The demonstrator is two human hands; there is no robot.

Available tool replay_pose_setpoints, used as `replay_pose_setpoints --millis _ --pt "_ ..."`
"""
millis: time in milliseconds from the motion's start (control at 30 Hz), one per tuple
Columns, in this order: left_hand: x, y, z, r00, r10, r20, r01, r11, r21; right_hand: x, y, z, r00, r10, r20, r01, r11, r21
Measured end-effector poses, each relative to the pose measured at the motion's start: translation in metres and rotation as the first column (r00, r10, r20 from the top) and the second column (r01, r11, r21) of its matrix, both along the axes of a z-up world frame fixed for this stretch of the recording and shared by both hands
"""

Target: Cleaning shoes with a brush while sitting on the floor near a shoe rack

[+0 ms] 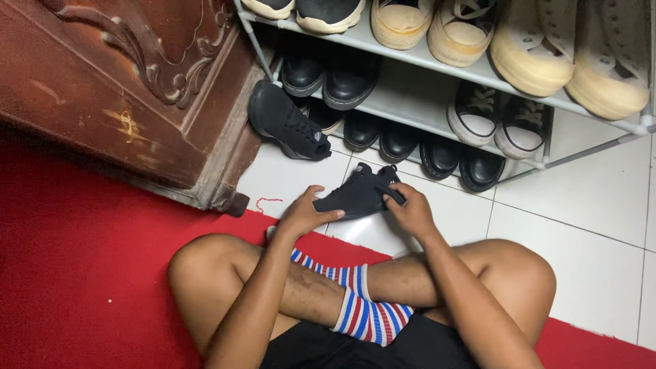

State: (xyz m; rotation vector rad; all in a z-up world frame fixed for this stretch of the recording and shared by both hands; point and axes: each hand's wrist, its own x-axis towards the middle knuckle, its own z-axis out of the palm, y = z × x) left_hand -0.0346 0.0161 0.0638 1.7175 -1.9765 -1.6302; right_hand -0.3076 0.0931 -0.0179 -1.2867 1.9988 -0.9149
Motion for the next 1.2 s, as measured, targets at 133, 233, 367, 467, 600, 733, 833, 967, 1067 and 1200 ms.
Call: replay_pose_setpoints --millis 133,233,367,467,600,733,833,967,1067,1200 --pt "0.003 -0.001 0.001 1.000 -0.002 0.000 0.002 0.999 -0.035 0.003 -0.002 0.006 0.991 0.072 -0.109 -0.077 0.996 -0.036" --pt "0.004 -0.003 -0.006 1.000 -0.014 -0.006 0.014 0.999 -0.047 -0.013 -0.004 -0.012 0.986 0.014 -0.165 -0.019 0.999 -0.026" --pt "0.003 -0.002 0.002 0.998 -0.053 -0.023 0.050 0.995 -0.091 -0.050 -0.009 -0.047 0.967 -0.168 -0.191 0.194 0.973 0.126" --pt "0.004 0.000 0.005 0.996 -0.086 -0.017 0.083 0.990 -0.111 -0.040 -0.009 -0.026 0.967 -0.172 -0.186 0.187 0.980 0.066" --pt "0.005 -0.001 0.002 0.995 -0.090 -0.032 0.086 0.991 -0.106 0.002 -0.001 0.002 0.946 0.053 -0.319 -0.131 0.964 -0.229" --pt "0.005 -0.004 -0.003 0.994 -0.100 -0.042 0.094 0.989 -0.113 0.001 -0.003 -0.010 0.927 0.092 -0.364 -0.180 0.959 -0.217" --pt "0.005 -0.003 0.000 0.996 -0.070 -0.049 0.064 0.992 -0.108 -0.021 -0.009 -0.021 0.944 -0.012 -0.329 -0.010 0.998 -0.064" --pt "0.007 -0.002 0.003 0.996 -0.077 -0.048 0.071 0.991 -0.117 -0.045 -0.010 -0.040 0.943 -0.150 -0.297 0.174 0.983 0.057" --pt "0.006 -0.002 0.007 0.995 -0.096 -0.038 0.090 0.988 -0.125 -0.021 -0.008 -0.012 0.963 -0.154 -0.221 0.131 0.984 -0.118" --pt "0.005 -0.005 0.001 0.995 -0.100 -0.023 0.097 0.989 -0.114 0.006 0.000 -0.030 0.926 0.095 -0.366 -0.186 0.957 -0.221"
